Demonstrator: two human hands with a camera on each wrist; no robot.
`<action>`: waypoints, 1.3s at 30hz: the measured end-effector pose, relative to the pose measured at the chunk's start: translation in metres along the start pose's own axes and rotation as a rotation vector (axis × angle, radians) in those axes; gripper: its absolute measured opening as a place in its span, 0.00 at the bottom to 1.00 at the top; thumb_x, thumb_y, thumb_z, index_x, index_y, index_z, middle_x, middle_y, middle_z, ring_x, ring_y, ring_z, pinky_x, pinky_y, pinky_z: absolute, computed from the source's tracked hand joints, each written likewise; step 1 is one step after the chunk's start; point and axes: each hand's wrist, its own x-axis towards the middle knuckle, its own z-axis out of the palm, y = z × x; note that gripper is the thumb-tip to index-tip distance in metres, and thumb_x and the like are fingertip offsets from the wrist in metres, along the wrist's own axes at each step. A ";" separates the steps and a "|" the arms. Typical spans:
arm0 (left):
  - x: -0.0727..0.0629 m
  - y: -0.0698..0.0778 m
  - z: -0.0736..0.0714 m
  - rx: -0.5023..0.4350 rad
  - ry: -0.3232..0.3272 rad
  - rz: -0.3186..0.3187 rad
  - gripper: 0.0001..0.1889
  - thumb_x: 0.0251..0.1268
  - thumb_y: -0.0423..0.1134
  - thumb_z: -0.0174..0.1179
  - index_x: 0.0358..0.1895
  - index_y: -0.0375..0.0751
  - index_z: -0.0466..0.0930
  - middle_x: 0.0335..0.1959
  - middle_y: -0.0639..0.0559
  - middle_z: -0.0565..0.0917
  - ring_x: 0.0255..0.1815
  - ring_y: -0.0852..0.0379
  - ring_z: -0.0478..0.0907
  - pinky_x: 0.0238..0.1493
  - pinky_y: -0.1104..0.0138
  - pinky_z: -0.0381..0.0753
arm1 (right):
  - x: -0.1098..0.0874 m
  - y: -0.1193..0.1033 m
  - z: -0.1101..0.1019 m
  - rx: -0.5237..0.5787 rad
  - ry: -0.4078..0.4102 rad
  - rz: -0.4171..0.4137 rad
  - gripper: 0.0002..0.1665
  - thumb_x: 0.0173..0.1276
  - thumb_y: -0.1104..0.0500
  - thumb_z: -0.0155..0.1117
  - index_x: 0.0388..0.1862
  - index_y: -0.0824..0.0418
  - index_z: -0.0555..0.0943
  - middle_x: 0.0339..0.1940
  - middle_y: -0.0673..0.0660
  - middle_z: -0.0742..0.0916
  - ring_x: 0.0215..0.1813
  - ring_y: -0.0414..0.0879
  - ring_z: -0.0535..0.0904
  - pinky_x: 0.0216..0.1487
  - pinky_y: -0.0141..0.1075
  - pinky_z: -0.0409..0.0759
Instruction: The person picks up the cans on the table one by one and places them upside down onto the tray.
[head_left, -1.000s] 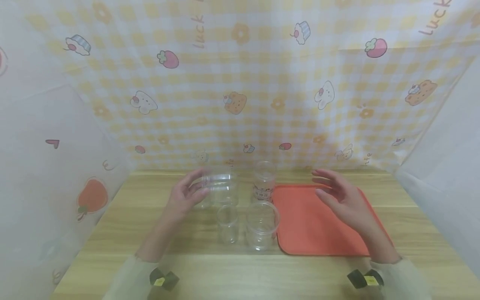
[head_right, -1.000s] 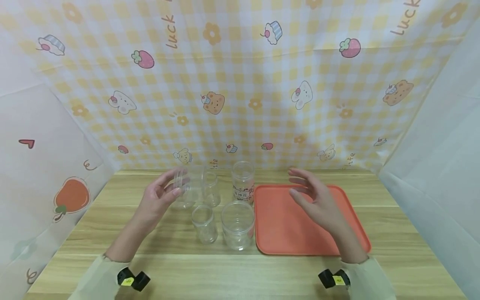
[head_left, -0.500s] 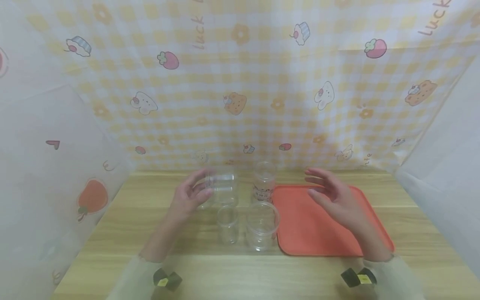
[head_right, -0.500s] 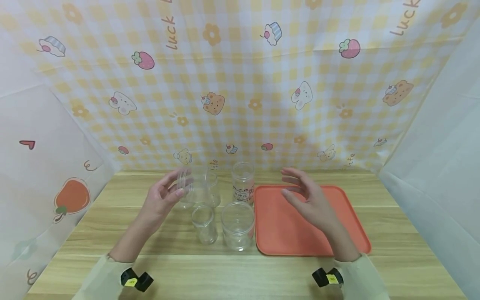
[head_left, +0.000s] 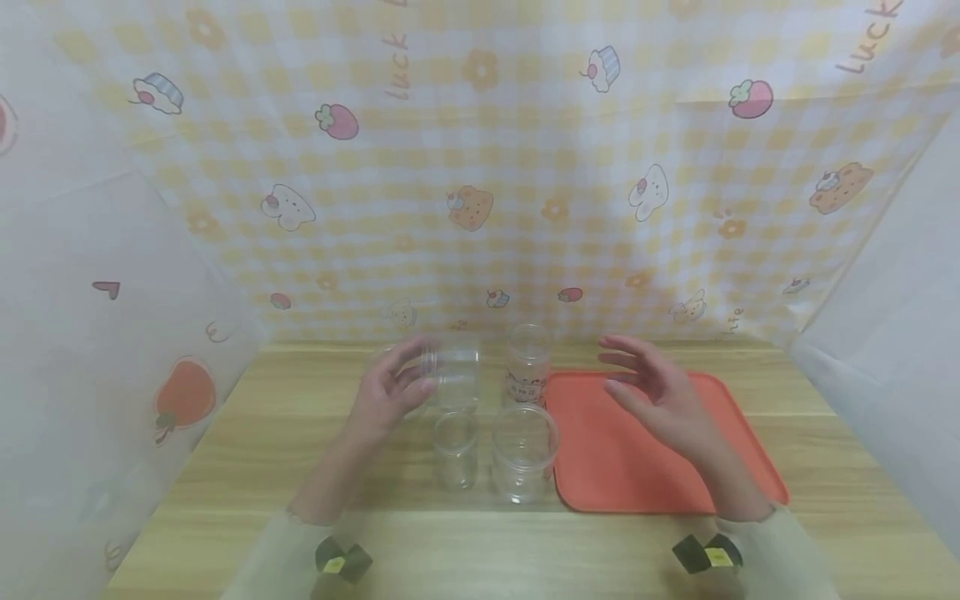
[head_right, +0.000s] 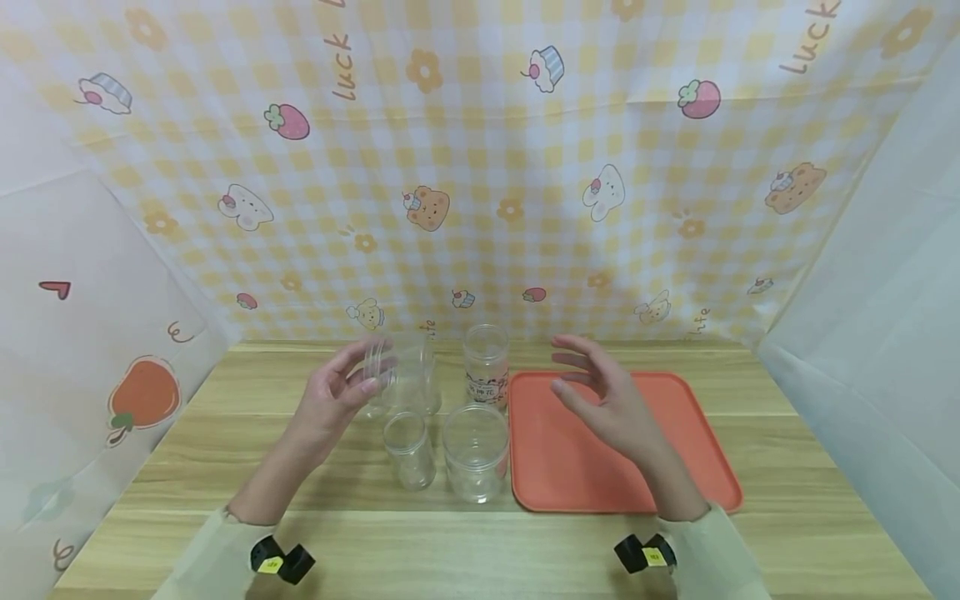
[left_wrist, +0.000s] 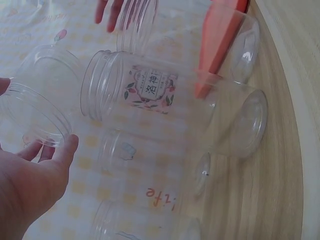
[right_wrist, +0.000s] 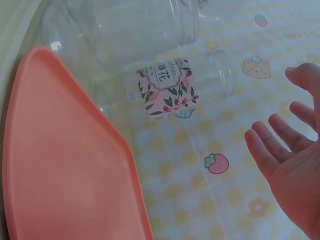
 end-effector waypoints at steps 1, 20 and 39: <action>0.000 0.000 0.000 -0.001 -0.003 0.001 0.32 0.70 0.36 0.60 0.74 0.33 0.63 0.73 0.36 0.65 0.69 0.32 0.66 0.62 0.57 0.78 | 0.000 0.000 0.001 0.006 -0.001 -0.001 0.37 0.66 0.82 0.61 0.73 0.70 0.67 0.70 0.63 0.75 0.67 0.56 0.74 0.62 0.47 0.78; 0.000 -0.002 0.004 -0.011 -0.014 -0.004 0.34 0.70 0.40 0.63 0.75 0.33 0.62 0.72 0.42 0.68 0.69 0.35 0.68 0.63 0.56 0.77 | 0.008 -0.003 0.013 0.008 -0.036 -0.002 0.39 0.65 0.82 0.62 0.74 0.67 0.67 0.71 0.61 0.74 0.68 0.56 0.73 0.63 0.45 0.78; 0.000 -0.001 0.011 -0.026 0.011 -0.011 0.33 0.67 0.38 0.62 0.74 0.37 0.65 0.71 0.44 0.69 0.68 0.38 0.70 0.63 0.56 0.77 | 0.014 -0.006 0.021 0.040 -0.057 -0.005 0.39 0.64 0.81 0.64 0.73 0.67 0.68 0.72 0.62 0.73 0.69 0.59 0.72 0.64 0.48 0.77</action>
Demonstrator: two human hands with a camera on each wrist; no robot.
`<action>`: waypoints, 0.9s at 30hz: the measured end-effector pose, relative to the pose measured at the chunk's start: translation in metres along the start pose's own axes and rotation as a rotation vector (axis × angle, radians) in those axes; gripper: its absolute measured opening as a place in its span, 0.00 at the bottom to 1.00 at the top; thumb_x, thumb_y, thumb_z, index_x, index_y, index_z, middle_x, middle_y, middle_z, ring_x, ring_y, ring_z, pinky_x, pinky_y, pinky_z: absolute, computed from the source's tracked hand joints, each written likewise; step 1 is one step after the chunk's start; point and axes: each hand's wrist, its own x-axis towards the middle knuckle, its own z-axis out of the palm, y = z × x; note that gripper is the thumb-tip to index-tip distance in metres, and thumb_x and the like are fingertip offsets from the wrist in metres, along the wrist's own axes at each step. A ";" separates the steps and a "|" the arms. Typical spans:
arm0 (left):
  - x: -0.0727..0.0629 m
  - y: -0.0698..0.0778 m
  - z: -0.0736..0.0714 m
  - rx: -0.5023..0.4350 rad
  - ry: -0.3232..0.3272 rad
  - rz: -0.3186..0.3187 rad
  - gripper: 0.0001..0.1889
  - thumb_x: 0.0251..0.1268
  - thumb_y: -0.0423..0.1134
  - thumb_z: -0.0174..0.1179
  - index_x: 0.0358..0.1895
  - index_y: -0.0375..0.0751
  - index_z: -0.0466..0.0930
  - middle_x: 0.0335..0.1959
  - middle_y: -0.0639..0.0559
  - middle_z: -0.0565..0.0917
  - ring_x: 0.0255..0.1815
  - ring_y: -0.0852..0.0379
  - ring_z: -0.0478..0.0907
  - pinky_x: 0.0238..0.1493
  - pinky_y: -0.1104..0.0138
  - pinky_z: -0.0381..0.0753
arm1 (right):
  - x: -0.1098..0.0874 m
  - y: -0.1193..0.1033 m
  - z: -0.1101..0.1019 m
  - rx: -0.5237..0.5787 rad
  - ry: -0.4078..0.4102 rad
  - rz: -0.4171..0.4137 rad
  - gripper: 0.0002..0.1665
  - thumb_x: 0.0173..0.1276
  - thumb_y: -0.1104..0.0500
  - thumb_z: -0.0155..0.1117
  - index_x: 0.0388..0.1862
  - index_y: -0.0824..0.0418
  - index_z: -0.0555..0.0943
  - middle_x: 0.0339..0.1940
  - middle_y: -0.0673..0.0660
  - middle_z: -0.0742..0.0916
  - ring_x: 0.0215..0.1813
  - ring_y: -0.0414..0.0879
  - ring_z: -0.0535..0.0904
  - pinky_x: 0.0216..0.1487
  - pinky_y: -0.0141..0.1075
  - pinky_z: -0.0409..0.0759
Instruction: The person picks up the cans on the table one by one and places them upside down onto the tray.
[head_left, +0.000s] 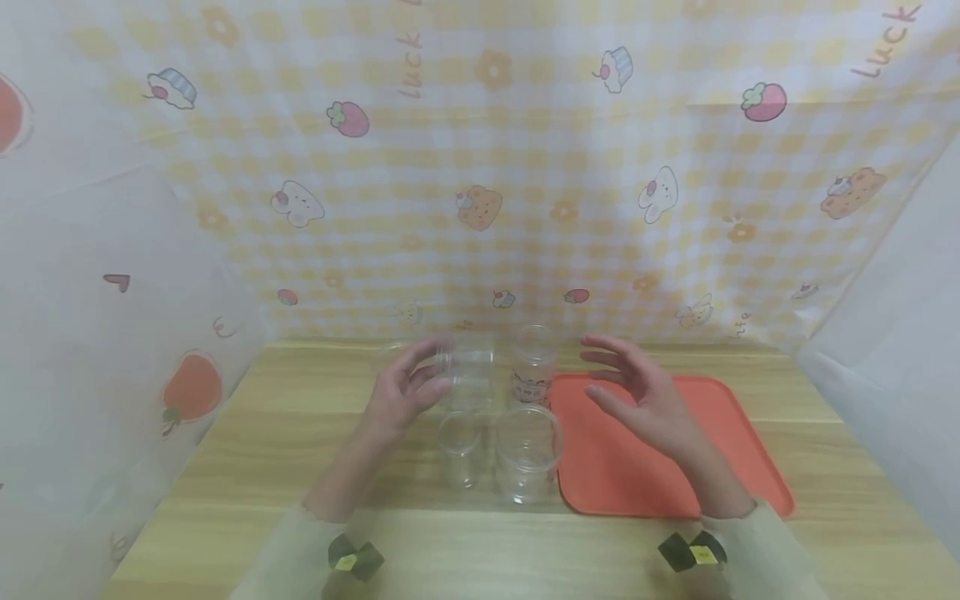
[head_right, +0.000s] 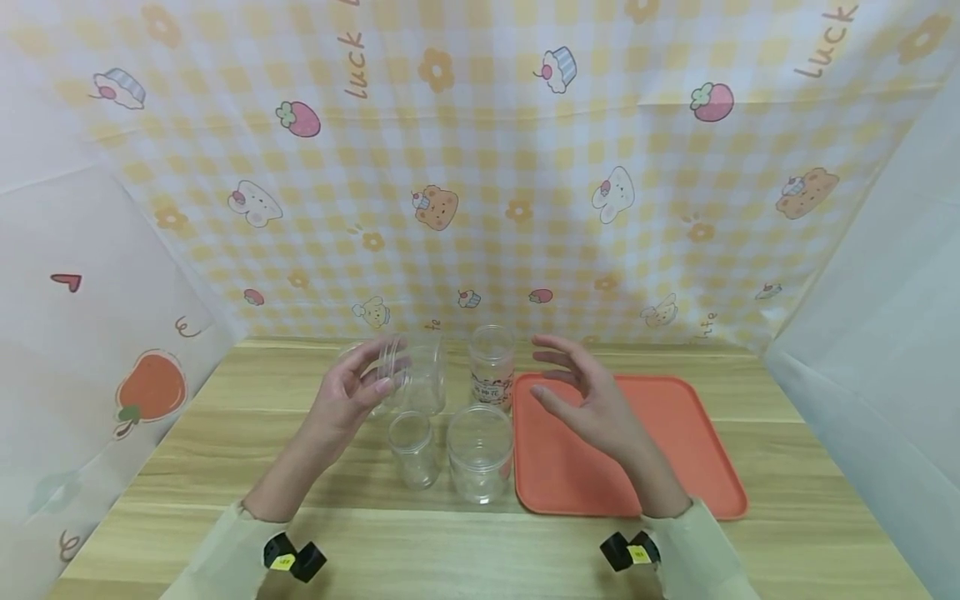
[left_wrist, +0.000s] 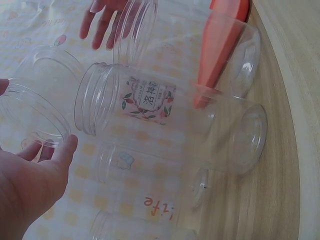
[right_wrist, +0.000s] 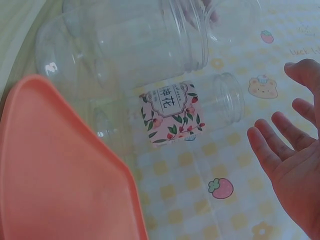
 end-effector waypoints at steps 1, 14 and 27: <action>0.000 0.000 0.001 -0.004 0.000 -0.001 0.33 0.67 0.38 0.63 0.74 0.36 0.65 0.71 0.44 0.69 0.68 0.37 0.69 0.63 0.56 0.77 | 0.000 0.000 0.000 0.002 -0.002 -0.003 0.39 0.64 0.81 0.64 0.73 0.68 0.68 0.72 0.62 0.73 0.69 0.59 0.72 0.64 0.48 0.77; 0.000 0.006 0.008 -0.025 0.018 -0.008 0.34 0.66 0.40 0.65 0.74 0.37 0.66 0.71 0.45 0.70 0.68 0.42 0.71 0.64 0.56 0.76 | 0.003 -0.002 0.006 0.007 -0.011 -0.010 0.39 0.63 0.81 0.66 0.73 0.68 0.68 0.71 0.66 0.73 0.69 0.60 0.72 0.64 0.47 0.77; 0.002 0.008 0.012 -0.032 0.007 -0.010 0.35 0.66 0.40 0.64 0.75 0.33 0.63 0.72 0.43 0.69 0.70 0.31 0.65 0.64 0.57 0.76 | 0.008 -0.004 0.012 0.000 -0.021 -0.033 0.41 0.61 0.82 0.67 0.73 0.67 0.68 0.71 0.66 0.73 0.68 0.57 0.73 0.63 0.48 0.77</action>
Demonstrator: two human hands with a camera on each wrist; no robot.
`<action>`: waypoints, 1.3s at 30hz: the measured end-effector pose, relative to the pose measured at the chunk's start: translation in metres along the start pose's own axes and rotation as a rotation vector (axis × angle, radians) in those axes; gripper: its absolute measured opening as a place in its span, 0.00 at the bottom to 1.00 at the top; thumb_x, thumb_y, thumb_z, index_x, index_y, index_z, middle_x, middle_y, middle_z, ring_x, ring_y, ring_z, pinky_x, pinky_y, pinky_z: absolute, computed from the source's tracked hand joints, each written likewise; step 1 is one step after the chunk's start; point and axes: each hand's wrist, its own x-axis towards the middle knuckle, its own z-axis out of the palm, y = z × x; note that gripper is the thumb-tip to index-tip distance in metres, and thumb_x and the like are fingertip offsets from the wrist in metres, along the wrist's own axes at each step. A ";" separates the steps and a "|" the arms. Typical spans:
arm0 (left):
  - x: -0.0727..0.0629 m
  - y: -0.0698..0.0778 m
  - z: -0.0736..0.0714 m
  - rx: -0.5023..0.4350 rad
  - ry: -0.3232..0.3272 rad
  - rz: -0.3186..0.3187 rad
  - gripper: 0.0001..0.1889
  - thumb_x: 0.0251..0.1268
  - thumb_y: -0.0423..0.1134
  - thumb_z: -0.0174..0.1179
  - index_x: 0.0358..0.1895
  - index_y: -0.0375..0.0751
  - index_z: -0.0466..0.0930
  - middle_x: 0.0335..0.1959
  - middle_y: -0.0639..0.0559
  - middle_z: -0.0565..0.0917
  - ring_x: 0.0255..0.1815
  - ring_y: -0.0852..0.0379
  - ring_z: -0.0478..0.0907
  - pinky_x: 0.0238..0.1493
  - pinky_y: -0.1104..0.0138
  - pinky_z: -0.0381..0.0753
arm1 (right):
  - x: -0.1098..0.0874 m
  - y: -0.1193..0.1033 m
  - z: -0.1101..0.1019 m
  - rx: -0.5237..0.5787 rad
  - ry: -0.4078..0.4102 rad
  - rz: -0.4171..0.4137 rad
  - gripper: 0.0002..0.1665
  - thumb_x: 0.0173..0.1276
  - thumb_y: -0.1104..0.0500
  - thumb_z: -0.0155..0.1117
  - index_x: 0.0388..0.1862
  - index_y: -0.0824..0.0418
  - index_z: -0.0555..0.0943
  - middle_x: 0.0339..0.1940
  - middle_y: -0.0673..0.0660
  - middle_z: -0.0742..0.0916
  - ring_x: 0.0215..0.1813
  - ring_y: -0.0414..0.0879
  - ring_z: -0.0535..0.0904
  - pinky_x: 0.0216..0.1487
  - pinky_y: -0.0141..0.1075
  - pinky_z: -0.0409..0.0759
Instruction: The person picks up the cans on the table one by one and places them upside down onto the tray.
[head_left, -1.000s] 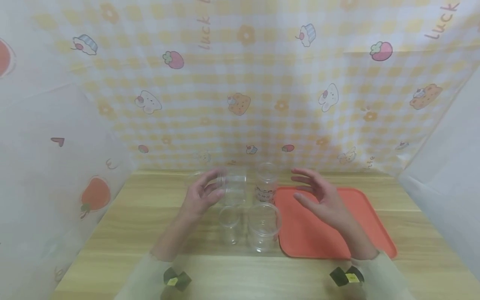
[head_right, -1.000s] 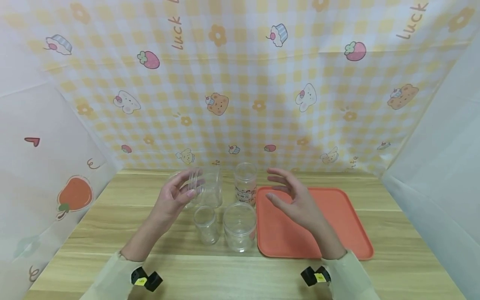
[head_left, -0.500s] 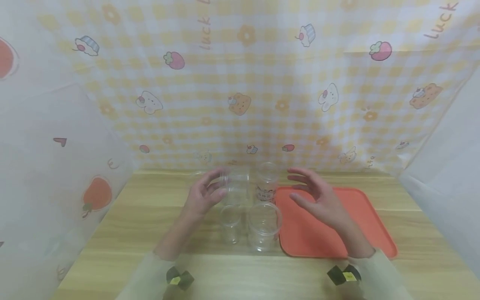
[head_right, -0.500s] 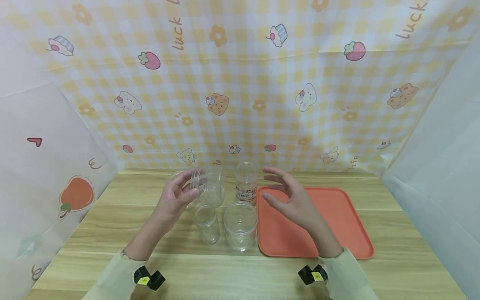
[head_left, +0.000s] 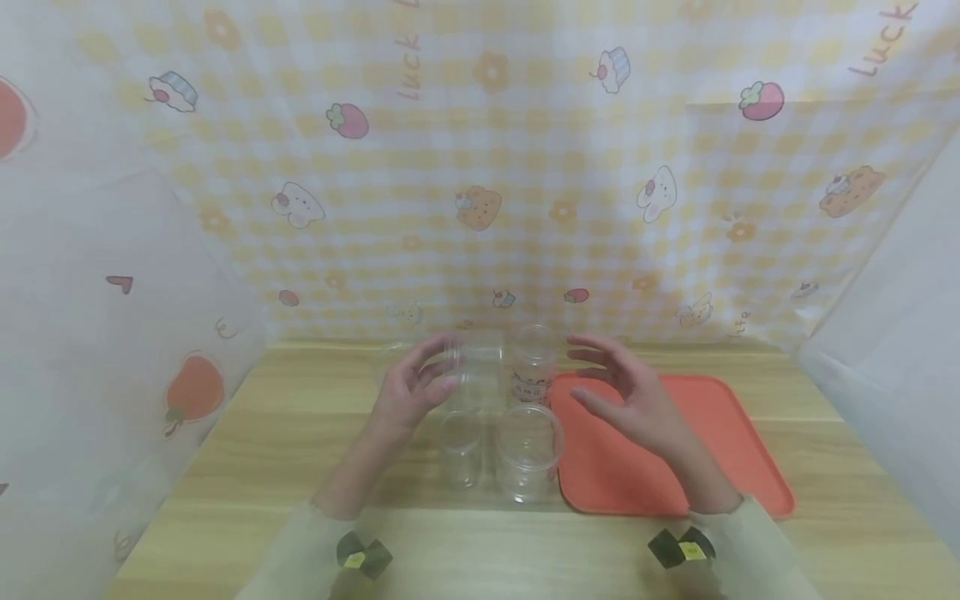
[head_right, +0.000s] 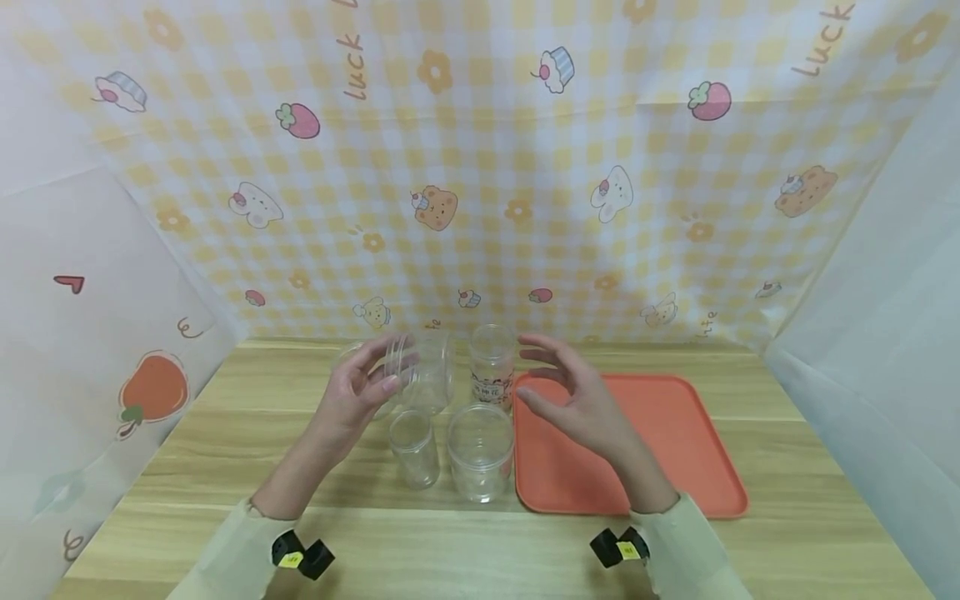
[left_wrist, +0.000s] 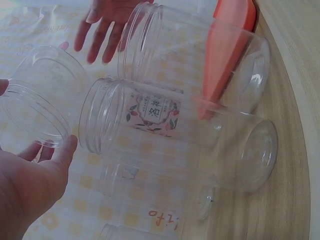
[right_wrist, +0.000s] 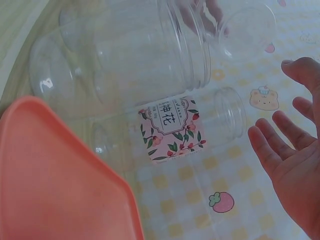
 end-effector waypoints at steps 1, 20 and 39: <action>0.000 0.000 0.000 0.004 -0.002 0.000 0.36 0.67 0.40 0.64 0.75 0.33 0.63 0.72 0.43 0.69 0.70 0.31 0.65 0.64 0.57 0.76 | 0.001 0.000 0.000 -0.003 0.000 -0.006 0.41 0.61 0.82 0.67 0.73 0.68 0.68 0.71 0.68 0.73 0.68 0.58 0.73 0.63 0.48 0.78; 0.004 -0.003 0.000 -0.032 -0.020 0.008 0.37 0.66 0.44 0.67 0.74 0.35 0.64 0.72 0.42 0.69 0.70 0.32 0.66 0.63 0.56 0.77 | 0.004 0.003 0.006 0.035 0.003 -0.029 0.42 0.59 0.82 0.68 0.72 0.71 0.68 0.70 0.70 0.72 0.67 0.70 0.71 0.62 0.49 0.78; 0.009 -0.004 0.008 -0.044 -0.026 0.017 0.35 0.62 0.35 0.64 0.73 0.33 0.65 0.72 0.40 0.68 0.68 0.37 0.70 0.61 0.54 0.79 | 0.009 0.000 0.014 0.059 -0.039 -0.024 0.44 0.58 0.82 0.69 0.73 0.69 0.67 0.73 0.69 0.70 0.69 0.71 0.67 0.64 0.50 0.77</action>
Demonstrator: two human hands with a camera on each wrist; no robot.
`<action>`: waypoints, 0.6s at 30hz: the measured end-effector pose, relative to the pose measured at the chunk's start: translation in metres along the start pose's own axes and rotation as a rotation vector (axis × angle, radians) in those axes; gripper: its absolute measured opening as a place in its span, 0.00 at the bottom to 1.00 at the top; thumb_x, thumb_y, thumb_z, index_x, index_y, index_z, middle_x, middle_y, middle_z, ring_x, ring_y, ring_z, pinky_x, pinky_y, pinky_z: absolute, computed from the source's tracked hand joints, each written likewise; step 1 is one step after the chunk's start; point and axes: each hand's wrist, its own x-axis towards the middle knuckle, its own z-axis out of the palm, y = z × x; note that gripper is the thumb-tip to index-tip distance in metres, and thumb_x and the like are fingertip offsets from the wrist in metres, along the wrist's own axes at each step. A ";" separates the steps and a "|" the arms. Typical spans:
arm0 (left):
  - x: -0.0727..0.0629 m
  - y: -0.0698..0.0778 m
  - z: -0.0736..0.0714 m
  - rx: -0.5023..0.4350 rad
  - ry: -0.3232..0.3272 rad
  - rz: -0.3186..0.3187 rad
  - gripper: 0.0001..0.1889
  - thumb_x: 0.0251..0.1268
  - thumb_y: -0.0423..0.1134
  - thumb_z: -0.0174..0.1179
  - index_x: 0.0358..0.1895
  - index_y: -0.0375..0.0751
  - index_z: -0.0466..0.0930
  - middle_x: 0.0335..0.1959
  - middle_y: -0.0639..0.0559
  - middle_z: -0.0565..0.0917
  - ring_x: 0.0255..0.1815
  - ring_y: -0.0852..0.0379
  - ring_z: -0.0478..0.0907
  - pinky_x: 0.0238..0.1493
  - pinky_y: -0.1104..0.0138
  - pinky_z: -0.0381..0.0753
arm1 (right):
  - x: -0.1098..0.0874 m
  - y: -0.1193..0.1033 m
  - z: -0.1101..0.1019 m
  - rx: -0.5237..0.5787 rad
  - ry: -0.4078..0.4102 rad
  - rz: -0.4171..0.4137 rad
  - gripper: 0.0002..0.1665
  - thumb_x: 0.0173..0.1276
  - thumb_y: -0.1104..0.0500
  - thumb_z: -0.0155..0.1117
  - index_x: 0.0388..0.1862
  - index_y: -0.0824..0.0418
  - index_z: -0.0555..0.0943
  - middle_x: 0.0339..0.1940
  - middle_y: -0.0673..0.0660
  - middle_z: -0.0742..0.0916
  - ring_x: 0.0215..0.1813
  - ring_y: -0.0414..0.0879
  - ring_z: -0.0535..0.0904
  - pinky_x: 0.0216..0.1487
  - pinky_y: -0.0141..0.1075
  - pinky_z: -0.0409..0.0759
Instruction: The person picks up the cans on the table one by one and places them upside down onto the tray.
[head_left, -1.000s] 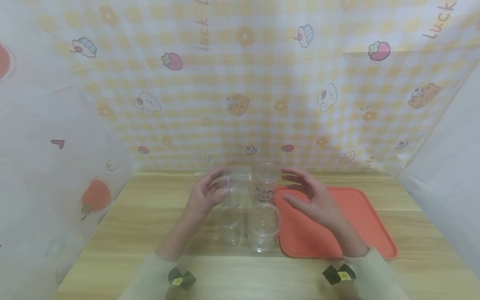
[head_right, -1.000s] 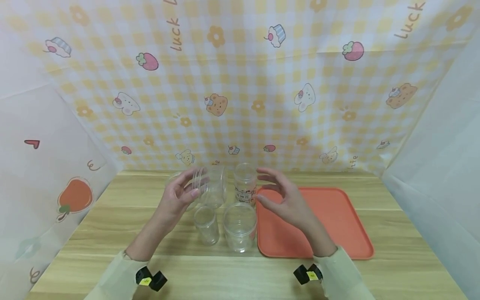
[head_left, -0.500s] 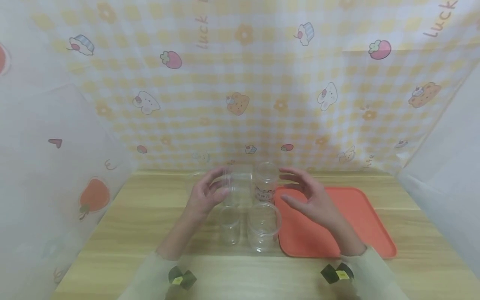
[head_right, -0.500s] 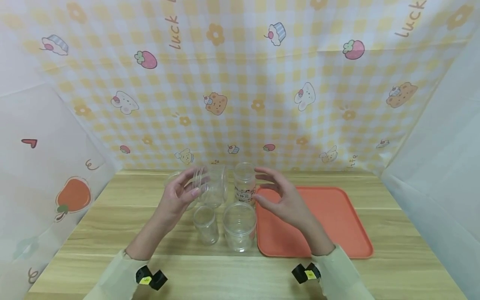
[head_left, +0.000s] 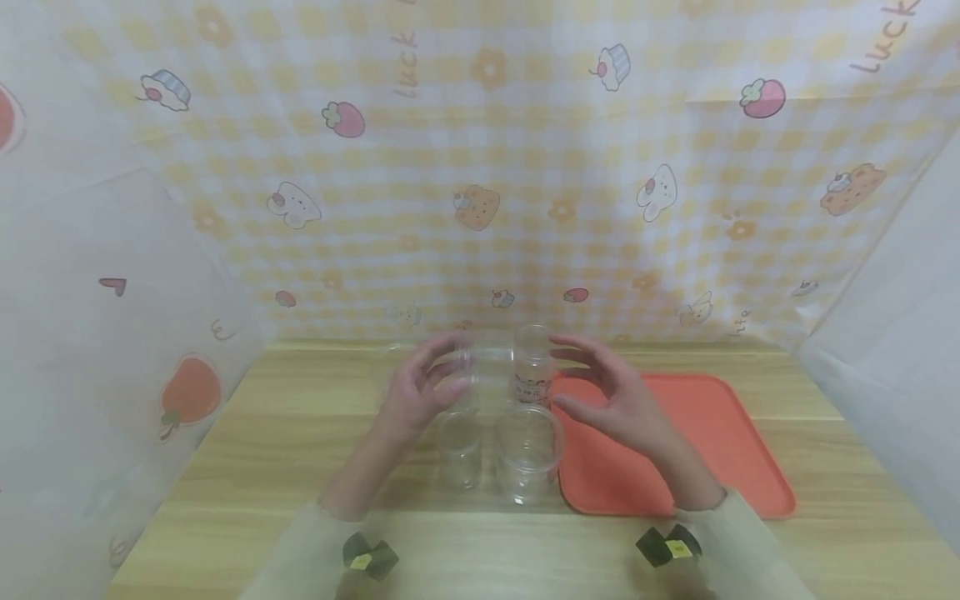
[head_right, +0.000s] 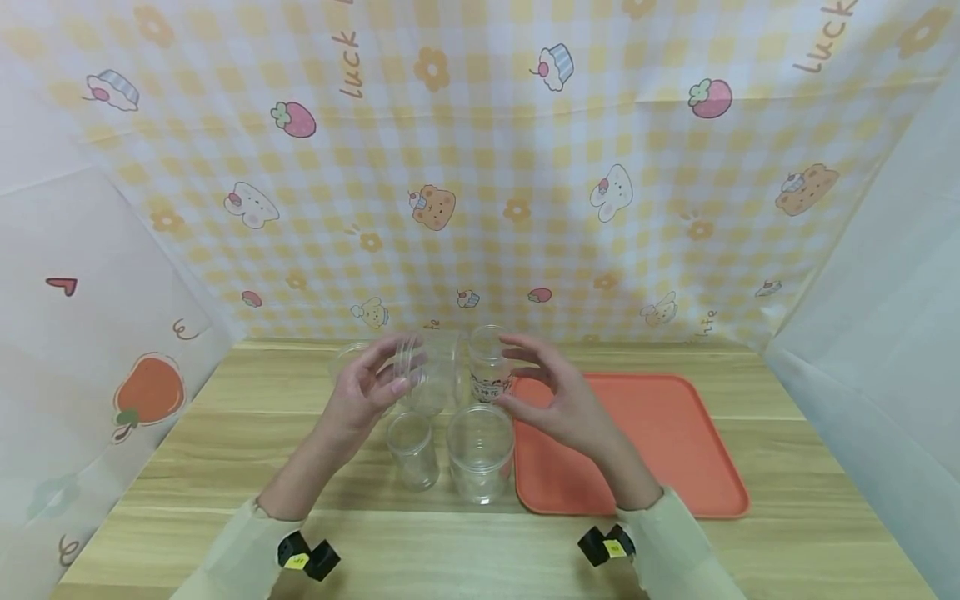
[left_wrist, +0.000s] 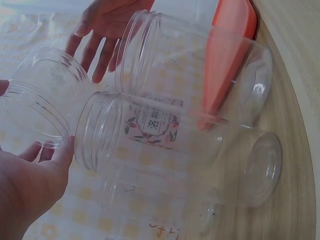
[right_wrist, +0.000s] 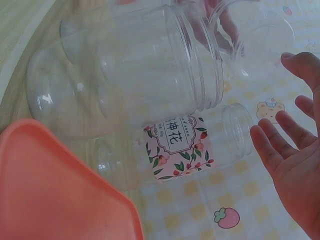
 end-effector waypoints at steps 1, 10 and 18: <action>0.000 0.000 0.000 0.001 -0.003 0.001 0.35 0.62 0.35 0.64 0.73 0.32 0.65 0.72 0.39 0.68 0.68 0.37 0.69 0.61 0.54 0.79 | 0.000 0.000 0.000 0.000 -0.003 -0.001 0.44 0.58 0.82 0.70 0.74 0.69 0.67 0.73 0.69 0.70 0.69 0.71 0.67 0.64 0.50 0.77; 0.002 0.000 0.007 -0.006 -0.015 0.005 0.34 0.62 0.36 0.65 0.73 0.37 0.67 0.72 0.38 0.68 0.68 0.33 0.68 0.61 0.52 0.79 | 0.004 -0.001 0.003 0.008 -0.016 -0.025 0.48 0.54 0.83 0.73 0.74 0.69 0.66 0.73 0.70 0.70 0.68 0.71 0.67 0.63 0.56 0.76; 0.002 0.001 0.012 -0.011 -0.019 -0.002 0.35 0.61 0.35 0.66 0.73 0.35 0.66 0.71 0.40 0.69 0.68 0.33 0.68 0.60 0.53 0.79 | 0.006 -0.005 0.006 -0.006 -0.037 -0.008 0.52 0.51 0.81 0.76 0.75 0.67 0.65 0.74 0.61 0.71 0.71 0.62 0.68 0.64 0.58 0.74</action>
